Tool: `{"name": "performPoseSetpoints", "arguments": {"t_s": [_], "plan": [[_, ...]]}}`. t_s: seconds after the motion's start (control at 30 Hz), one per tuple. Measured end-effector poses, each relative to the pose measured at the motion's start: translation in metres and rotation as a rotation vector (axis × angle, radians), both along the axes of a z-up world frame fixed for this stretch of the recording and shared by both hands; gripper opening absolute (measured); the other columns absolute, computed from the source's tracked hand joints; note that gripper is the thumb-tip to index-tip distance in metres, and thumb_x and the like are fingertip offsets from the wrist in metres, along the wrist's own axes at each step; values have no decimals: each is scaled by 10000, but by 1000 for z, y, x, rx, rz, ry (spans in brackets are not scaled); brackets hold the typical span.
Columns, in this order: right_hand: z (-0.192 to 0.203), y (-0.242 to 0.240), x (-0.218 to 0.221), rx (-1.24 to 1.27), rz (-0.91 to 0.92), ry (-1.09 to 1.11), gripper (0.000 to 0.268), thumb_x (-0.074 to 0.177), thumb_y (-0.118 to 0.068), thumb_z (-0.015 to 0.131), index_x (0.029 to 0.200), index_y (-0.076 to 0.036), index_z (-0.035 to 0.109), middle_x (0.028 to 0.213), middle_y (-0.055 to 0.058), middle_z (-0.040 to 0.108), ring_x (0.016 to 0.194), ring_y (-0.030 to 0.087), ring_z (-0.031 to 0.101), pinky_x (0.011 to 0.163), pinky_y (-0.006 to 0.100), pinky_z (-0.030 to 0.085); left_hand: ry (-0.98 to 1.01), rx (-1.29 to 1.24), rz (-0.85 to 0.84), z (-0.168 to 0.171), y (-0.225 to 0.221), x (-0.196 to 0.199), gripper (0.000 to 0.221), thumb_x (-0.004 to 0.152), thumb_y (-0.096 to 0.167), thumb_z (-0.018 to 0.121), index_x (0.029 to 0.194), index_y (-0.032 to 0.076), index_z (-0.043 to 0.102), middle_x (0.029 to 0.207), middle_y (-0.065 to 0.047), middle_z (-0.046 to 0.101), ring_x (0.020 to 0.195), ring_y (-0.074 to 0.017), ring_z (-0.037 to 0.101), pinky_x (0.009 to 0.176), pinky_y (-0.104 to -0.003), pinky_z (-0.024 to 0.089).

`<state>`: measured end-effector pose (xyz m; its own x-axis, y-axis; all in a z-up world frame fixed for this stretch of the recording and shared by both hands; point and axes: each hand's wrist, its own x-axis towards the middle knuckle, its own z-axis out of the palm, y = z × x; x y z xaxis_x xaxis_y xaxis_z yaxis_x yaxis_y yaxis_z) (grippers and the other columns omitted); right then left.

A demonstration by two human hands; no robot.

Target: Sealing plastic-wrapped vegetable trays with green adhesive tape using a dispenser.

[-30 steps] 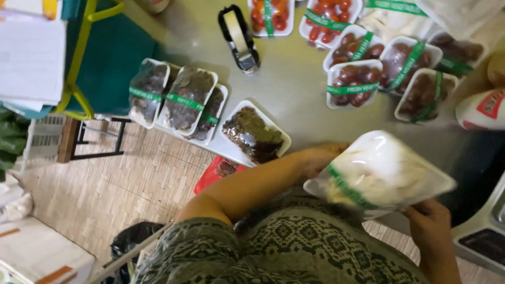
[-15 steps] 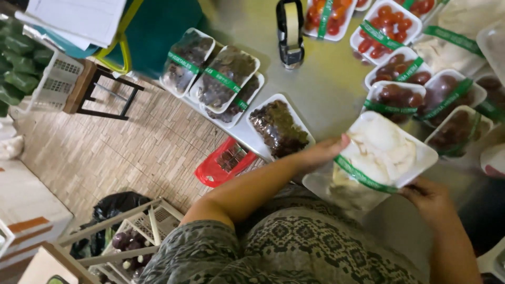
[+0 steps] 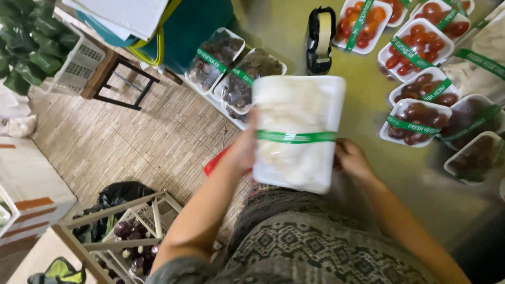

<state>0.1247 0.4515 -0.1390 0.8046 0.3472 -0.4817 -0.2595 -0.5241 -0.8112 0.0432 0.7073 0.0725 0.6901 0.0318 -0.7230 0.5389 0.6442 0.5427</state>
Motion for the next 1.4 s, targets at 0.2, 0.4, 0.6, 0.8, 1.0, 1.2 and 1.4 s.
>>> {"name": "performPoseSetpoints", "arguments": {"t_s": [0.2, 0.4, 0.6, 0.8, 1.0, 1.2, 1.4], "plan": [[-87, 15, 6, 123, -144, 213, 488, 1030, -238, 664, 1363, 107, 570, 1159, 312, 635, 838, 421, 699, 555, 534, 608, 85, 228, 213, 79, 36, -35, 1160, 690, 889, 348, 1626, 203, 332, 1677, -276, 209, 1500, -478, 256, 1173, -678, 183], [-13, -14, 11, 125, -259, 330, 521, 1021, -182, 630, 1455, 67, 487, 1398, 330, 500, 1048, 485, 632, 569, 581, 608, 287, 211, 246, 52, 38, -28, 1068, 752, 830, 369, 1574, 152, 430, 1530, -240, 525, 1368, -406, 548, 1092, -599, 460], [16, -197, 1, -394, -52, -429, 311, 1070, -252, 609, 1312, -81, 703, 1104, 231, 756, 1143, 423, 677, 1022, 540, 508, 262, 178, -34, -57, 23, 13, 892, 900, 722, 474, 1525, 86, 483, 1435, -277, 583, 1265, -416, 620, 1006, -619, 514], [27, -241, -65, -453, 113, -1082, 419, 905, 126, 603, 1307, 8, 621, 1328, 206, 658, 1191, 387, 625, 1115, 456, 465, 225, 243, -338, -129, -2, 99, 959, 821, 757, 280, 1428, 72, 567, 1417, -259, 621, 1302, -418, 609, 1085, -559, 490], [0, -226, -104, -508, 73, -1378, 262, 990, -204, 630, 1171, -26, 696, 1244, 175, 697, 1158, 421, 685, 1012, 470, 562, 99, 611, -453, -182, 5, 140, 914, 944, 769, 447, 1361, -33, 584, 1199, -258, 667, 1081, -341, 689, 936, -535, 571], [-5, -219, -118, -616, -36, -1364, 239, 989, -302, 617, 1157, -152, 700, 1298, 61, 702, 1186, 372, 677, 984, 440, 561, -160, 1303, -725, -219, 12, 141, 747, 1038, 712, 338, 1230, 70, 667, 1154, -268, 691, 1155, -487, 629, 984, -582, 488], [-30, -224, -131, -564, -106, -1278, 455, 971, -401, 625, 1354, -163, 681, 1382, 221, 604, 1201, 448, 616, 1054, 535, 509, -1003, 1600, -741, -186, -124, 68, 516, 749, 360, 831, 1132, 44, 687, 926, -204, 619, 876, -453, 654, 795, -521, 538]]}}
